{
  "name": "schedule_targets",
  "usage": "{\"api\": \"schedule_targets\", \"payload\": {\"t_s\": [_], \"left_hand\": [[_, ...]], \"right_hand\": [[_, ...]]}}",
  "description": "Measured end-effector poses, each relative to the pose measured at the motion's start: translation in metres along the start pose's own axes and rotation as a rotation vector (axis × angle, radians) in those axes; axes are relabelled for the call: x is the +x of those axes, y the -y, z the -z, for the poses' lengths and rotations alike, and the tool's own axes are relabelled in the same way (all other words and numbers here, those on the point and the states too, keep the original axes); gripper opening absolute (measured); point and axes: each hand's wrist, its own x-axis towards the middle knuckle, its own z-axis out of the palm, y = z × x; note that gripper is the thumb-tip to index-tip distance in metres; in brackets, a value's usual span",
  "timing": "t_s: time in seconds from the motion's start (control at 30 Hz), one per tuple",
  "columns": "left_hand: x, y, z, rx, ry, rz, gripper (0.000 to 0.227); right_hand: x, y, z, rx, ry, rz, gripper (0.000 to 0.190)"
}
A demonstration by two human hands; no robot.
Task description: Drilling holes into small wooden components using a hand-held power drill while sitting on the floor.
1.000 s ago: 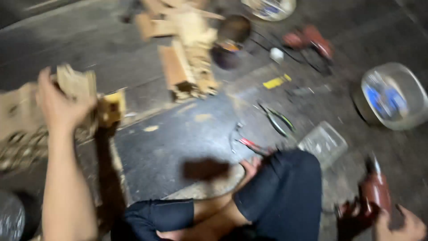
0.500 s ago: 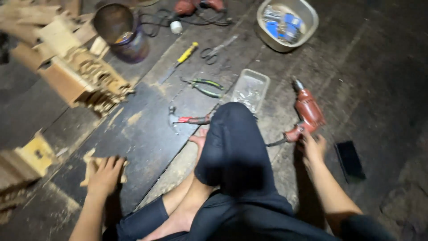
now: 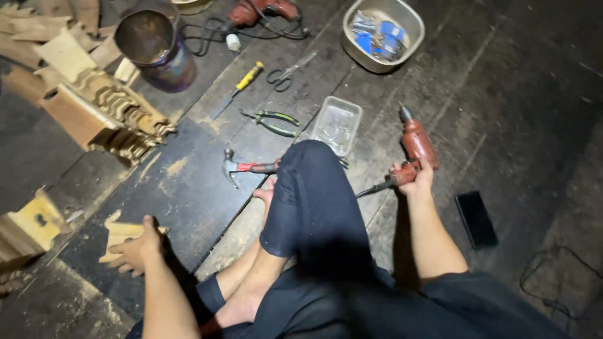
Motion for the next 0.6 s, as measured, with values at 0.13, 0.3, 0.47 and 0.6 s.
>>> {"api": "schedule_targets", "payload": {"t_s": [0.13, 0.3, 0.47, 0.6], "left_hand": [[0.018, -0.018, -0.011, 0.15, -0.014, -0.148, 0.124], [-0.116, -0.014, -0.072, 0.285, 0.014, -0.373, 0.125], [0.119, 0.054, 0.03, 0.411, 0.001, -0.478, 0.129], [0.134, 0.073, 0.022, 0.444, -0.081, -0.941, 0.106]], "right_hand": [[-0.015, 0.019, -0.014, 0.026, 0.163, -0.021, 0.031], [-0.09, 0.059, -0.022, -0.163, 0.344, 0.106, 0.028], [-0.213, 0.128, -0.031, -0.624, 0.562, 0.219, 0.04], [-0.25, 0.188, -0.037, -1.004, 0.702, 0.478, 0.056]]}}
